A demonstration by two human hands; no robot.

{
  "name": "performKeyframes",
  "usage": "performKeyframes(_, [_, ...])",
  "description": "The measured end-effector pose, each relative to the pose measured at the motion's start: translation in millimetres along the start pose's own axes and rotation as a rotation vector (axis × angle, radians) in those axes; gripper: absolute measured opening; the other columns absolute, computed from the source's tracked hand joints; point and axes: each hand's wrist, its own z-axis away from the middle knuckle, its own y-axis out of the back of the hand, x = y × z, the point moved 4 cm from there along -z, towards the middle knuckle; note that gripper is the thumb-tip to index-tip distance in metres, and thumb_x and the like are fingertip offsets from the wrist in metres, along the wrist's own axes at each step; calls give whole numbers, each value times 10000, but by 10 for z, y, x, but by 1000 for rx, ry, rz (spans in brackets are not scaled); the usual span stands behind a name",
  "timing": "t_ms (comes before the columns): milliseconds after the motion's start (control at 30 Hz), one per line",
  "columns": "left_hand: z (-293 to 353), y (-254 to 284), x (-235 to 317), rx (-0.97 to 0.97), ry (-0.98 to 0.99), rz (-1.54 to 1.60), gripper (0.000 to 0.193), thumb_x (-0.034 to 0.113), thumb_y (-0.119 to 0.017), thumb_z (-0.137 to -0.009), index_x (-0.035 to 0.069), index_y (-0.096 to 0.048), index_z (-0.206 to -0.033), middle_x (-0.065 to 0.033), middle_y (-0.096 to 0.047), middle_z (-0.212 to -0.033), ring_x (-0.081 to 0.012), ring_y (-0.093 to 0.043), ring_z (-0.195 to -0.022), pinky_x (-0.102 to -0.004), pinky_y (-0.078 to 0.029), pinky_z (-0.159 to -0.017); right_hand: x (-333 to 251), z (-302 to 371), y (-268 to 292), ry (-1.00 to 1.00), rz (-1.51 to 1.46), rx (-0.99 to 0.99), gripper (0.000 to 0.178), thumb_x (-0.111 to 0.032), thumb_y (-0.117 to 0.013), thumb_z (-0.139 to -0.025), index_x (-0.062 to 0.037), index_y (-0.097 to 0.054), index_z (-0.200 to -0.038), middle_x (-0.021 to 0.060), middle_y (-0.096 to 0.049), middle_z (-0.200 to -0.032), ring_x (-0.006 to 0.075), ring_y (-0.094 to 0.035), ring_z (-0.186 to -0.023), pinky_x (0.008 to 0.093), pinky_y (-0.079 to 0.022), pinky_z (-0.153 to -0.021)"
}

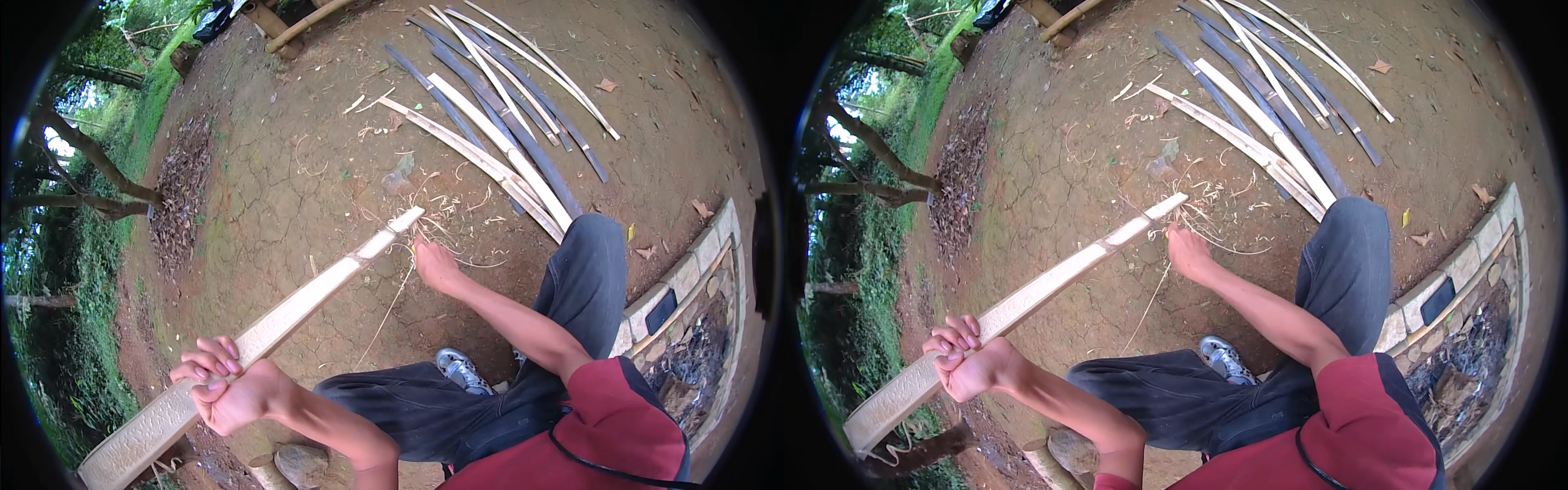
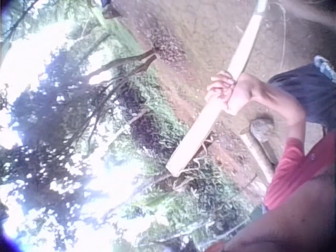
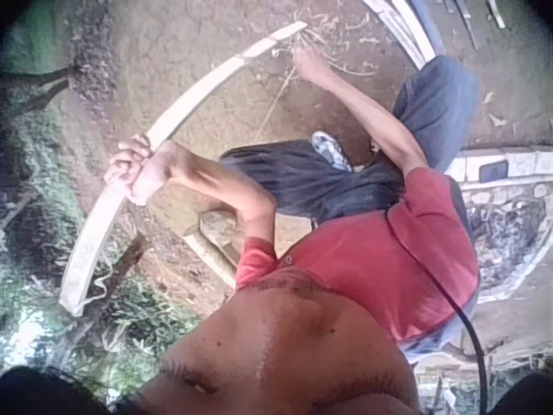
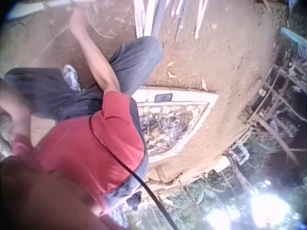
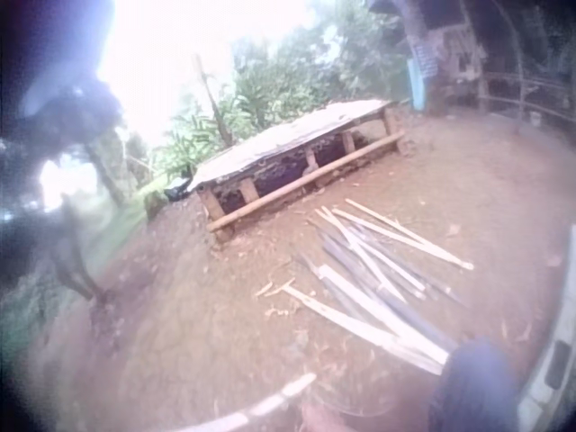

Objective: The person shaves a piece of wood using a knife, creating wood curls on the ground.

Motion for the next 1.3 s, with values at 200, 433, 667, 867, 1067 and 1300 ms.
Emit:
performKeyframes(200, [-119,129,-37,31,6,-29,133,54,-420,-480,99,-329,-567,-31,-301,-535,-127,-253,-432,-261,-227,-413,-537,333,264,-4,-109,-101,216,-97,-470,-891,54,-438,-1042,220,-613,-681,400,-637,-673,493,-515,-614])
performKeyframes(433, [-237,157,-75,102,45,4,143,62,-420,-468,105,-311,-548,-29,-289,-541,-131,-254,-434,-255,-235,-414,-11,58,-29,-76,-60,-91,272,-137,-483,-892,58,-453,-1080,253,-633,-782,424,-640,-790,503,-513,-693])
performKeyframes(667, [-252,208,-72,51,19,-12,127,52,-416,-488,95,-320,-559,-28,-280,-542,-133,-255,-437,-259,-246,-412,-187,53,-66,-103,-101,-59,265,-132,-480,-899,76,-480,-1064,275,-634,-809,430,-635,-811,502,-509,-706])
performKeyframes(867, [-137,25,-85,4,5,31,124,40,-416,-506,72,-360,-612,-38,-300,-549,-132,-271,-444,-261,-250,-424,609,-549,-306,-258,35,-150,316,-112,-456,-888,94,-459,-1126,292,-634,-878,426,-635,-865,475,-517,-767])
performKeyframes(1067, [-306,287,-162,-40,55,24,159,39,-413,-539,67,-367,-689,-43,-311,-581,-123,-290,-474,-258,-275,-485,-249,-68,163,-73,-224,-113,319,-122,-457,-902,75,-403,-1147,225,-615,-703,388,-636,-657,485,-508,-607])
performKeyframes(1300, [-283,192,-174,-137,63,4,151,32,-429,-575,76,-343,-692,-43,-304,-610,-118,-268,-477,-243,-246,-470,-561,227,312,95,-146,-216,161,-119,-473,-912,-2,-412,-1005,162,-558,-583,346,-564,-498,493,-455,-508])
